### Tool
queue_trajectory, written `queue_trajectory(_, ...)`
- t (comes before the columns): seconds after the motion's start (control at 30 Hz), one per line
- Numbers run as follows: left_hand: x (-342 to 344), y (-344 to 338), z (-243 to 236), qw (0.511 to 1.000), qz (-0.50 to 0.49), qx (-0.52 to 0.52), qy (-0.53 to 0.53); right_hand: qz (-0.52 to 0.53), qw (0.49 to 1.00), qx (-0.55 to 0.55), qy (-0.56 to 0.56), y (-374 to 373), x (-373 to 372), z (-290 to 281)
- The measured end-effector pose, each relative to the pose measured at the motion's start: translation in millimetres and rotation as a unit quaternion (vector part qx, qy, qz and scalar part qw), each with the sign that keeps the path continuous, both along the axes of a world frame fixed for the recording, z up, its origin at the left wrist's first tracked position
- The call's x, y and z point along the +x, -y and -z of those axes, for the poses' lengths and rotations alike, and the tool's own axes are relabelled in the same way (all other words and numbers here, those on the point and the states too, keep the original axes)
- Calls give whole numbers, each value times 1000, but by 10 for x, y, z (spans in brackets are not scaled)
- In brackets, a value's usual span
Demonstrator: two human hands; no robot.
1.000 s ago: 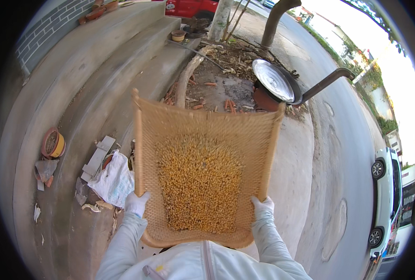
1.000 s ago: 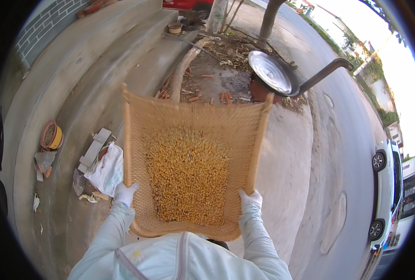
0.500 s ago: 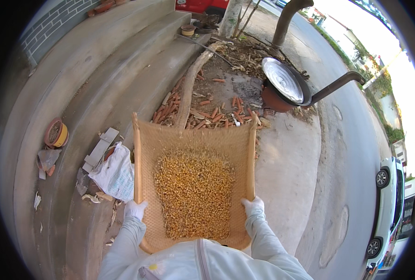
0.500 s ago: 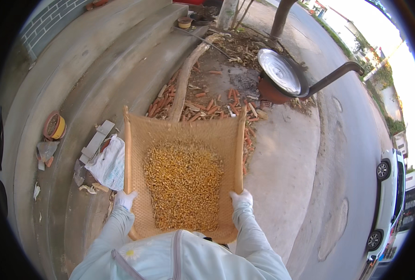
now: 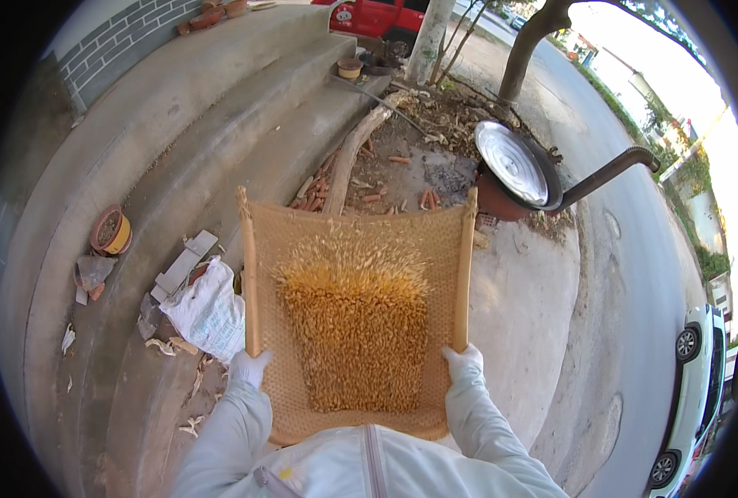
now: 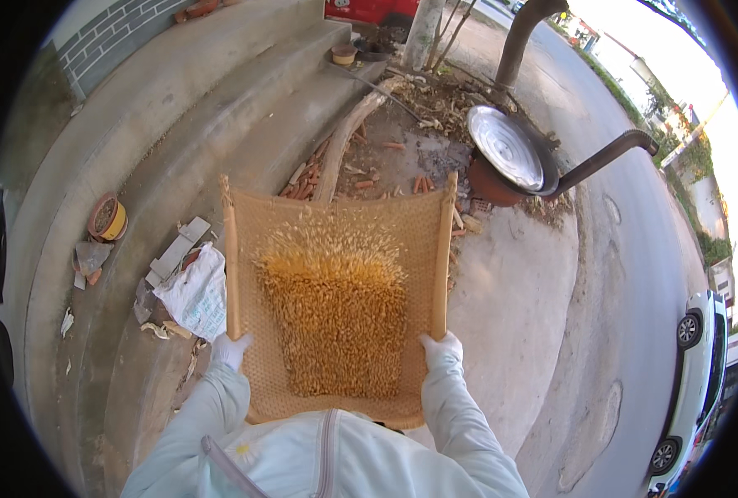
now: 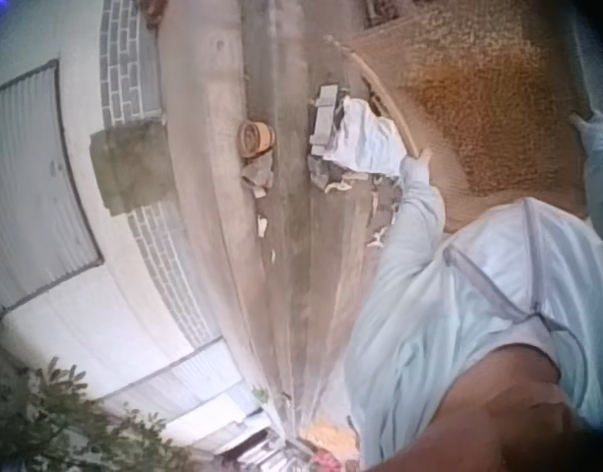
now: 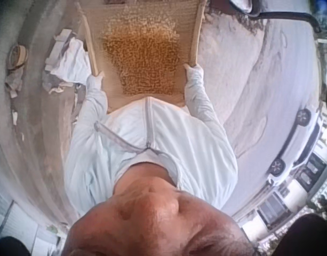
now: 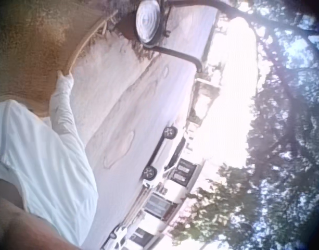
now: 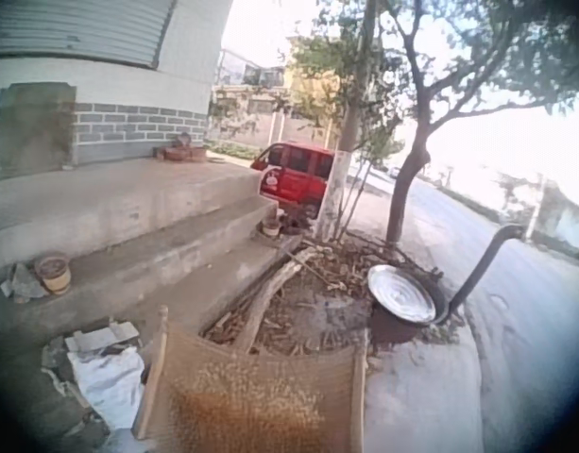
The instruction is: The person scoops corn kernels from a pile on the street into a woven winnowing tray using a green dustpan. They then repeatedly toss and shake the tray to separate lighter chaff from the kernels, occasionally picking out debris by hand. The cleaned kernels remain in the tray as the person continues the process.
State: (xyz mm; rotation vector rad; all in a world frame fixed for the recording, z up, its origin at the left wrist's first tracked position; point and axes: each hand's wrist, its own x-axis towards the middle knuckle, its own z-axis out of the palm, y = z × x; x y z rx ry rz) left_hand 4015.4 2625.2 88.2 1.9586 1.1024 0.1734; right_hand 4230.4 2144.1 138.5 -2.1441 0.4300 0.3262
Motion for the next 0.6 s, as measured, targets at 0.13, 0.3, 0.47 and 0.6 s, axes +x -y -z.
queue_trajectory(0.13, -156, 180, 176, 995, 9, -51, -84, 0, 995, 90, -35, 424, -142, 385)
queue_trajectory(0.3, -24, 340, -418, 995, 4, -48, -90, -42, 984, 156, -70, 485, 223, -29)
queue_trajectory(0.47, -309, 138, 139, 996, -4, -62, -72, -6, 989, 145, -18, -128, 502, -104)
queue_trajectory(0.6, -264, 122, 114, 998, -40, -21, 37, -57, 998, 7, 10, -125, 602, 210)
